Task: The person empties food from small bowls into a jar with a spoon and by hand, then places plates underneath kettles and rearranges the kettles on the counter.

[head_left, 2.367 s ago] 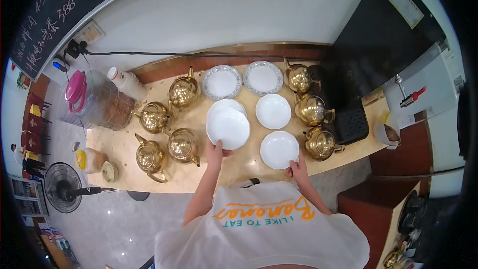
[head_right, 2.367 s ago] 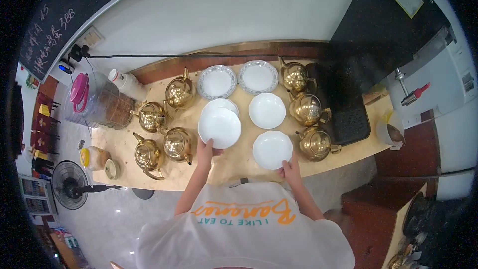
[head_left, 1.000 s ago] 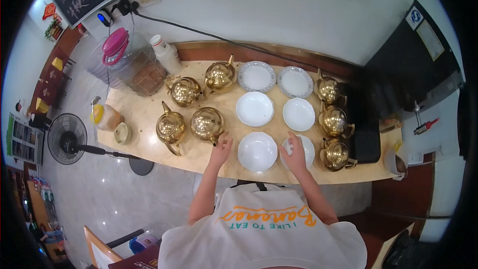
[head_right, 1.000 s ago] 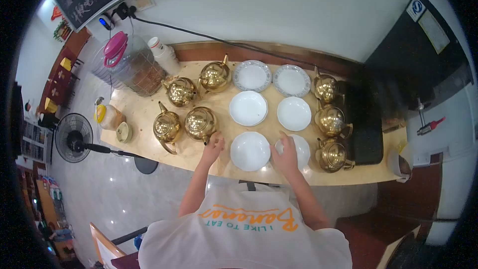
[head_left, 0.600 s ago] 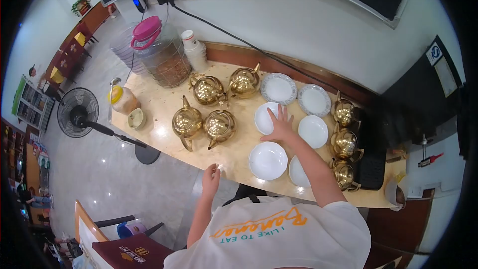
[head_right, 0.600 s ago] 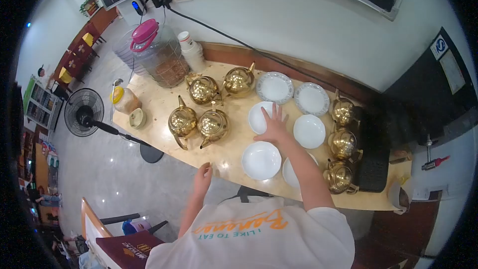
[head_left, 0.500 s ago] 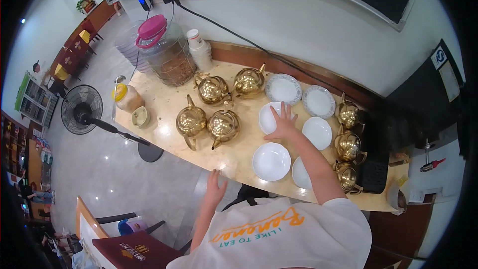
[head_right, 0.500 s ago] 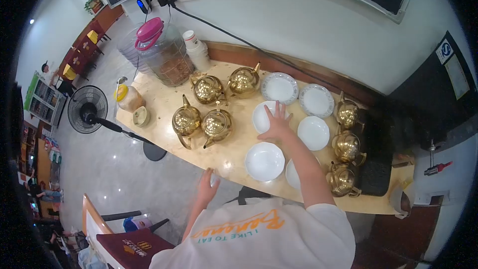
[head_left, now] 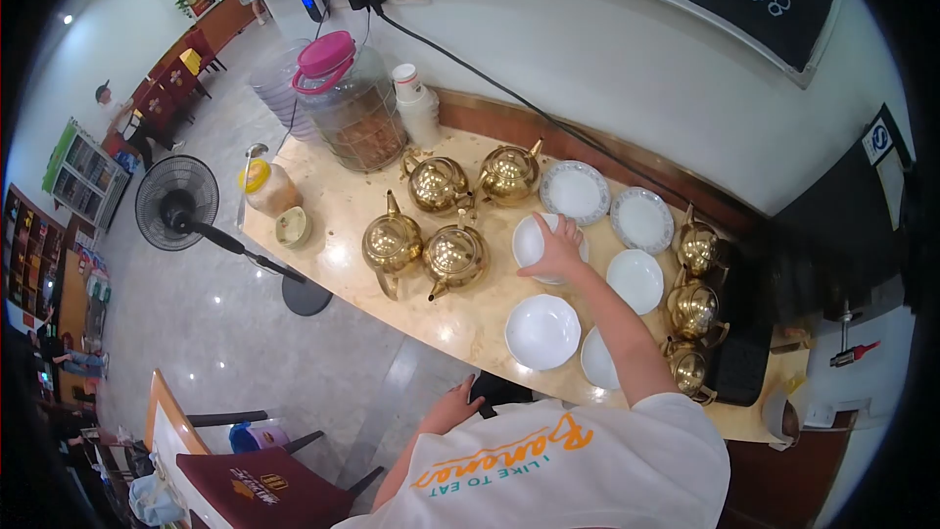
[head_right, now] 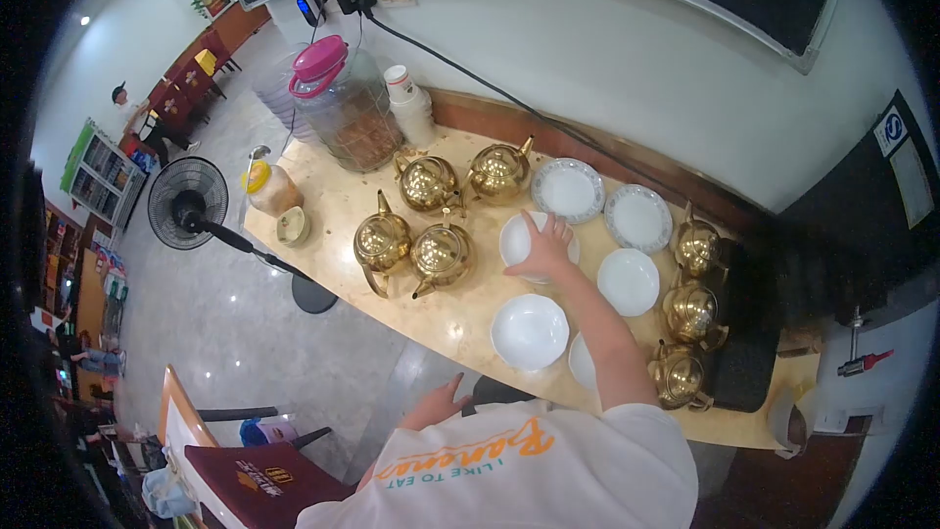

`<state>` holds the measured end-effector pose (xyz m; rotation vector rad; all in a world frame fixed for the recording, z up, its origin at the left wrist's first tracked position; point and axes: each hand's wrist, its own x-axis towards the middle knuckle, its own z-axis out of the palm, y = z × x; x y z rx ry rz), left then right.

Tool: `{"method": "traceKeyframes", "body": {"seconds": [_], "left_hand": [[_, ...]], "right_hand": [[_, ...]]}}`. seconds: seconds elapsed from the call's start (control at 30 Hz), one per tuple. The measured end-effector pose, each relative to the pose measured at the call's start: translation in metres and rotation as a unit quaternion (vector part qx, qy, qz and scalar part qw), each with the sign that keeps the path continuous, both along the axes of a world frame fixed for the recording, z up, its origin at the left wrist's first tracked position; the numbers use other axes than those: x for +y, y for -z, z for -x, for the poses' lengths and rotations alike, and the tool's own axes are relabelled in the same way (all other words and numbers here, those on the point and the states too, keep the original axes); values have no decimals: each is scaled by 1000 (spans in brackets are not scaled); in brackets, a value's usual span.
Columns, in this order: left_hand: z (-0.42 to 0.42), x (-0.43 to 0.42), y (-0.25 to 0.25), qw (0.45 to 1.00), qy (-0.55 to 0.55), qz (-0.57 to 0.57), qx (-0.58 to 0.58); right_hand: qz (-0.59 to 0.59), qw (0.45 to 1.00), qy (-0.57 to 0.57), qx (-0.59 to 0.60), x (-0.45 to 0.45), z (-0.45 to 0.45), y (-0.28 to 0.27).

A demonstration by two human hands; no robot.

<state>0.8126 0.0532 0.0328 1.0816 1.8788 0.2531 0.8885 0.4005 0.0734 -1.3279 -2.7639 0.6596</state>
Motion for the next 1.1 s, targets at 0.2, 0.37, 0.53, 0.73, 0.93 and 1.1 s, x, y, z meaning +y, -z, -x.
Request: {"method": "traceKeyframes", "body": {"seconds": [0.2,0.37,0.53,0.73,0.93,1.1], "left_hand": [[4,-9,26,987,28,-97,124],[5,-16,24,991,-1,-73,112],[5,-23,21,991,-41,-49,115],[1,-36,37,991,-76,-8,108],[-4,-41,39,987,-72,15,142],[-8,-40,35,987,-76,16,141]], "right_hand": [[27,999,-19,42,-7,36,-18],[18,998,-40,39,-5,65,-26],[65,996,-61,15,5,78,-31],[277,948,-34,151,20,104,-11],[285,944,-5,165,27,110,9],[180,981,32,71,21,111,6]]}}
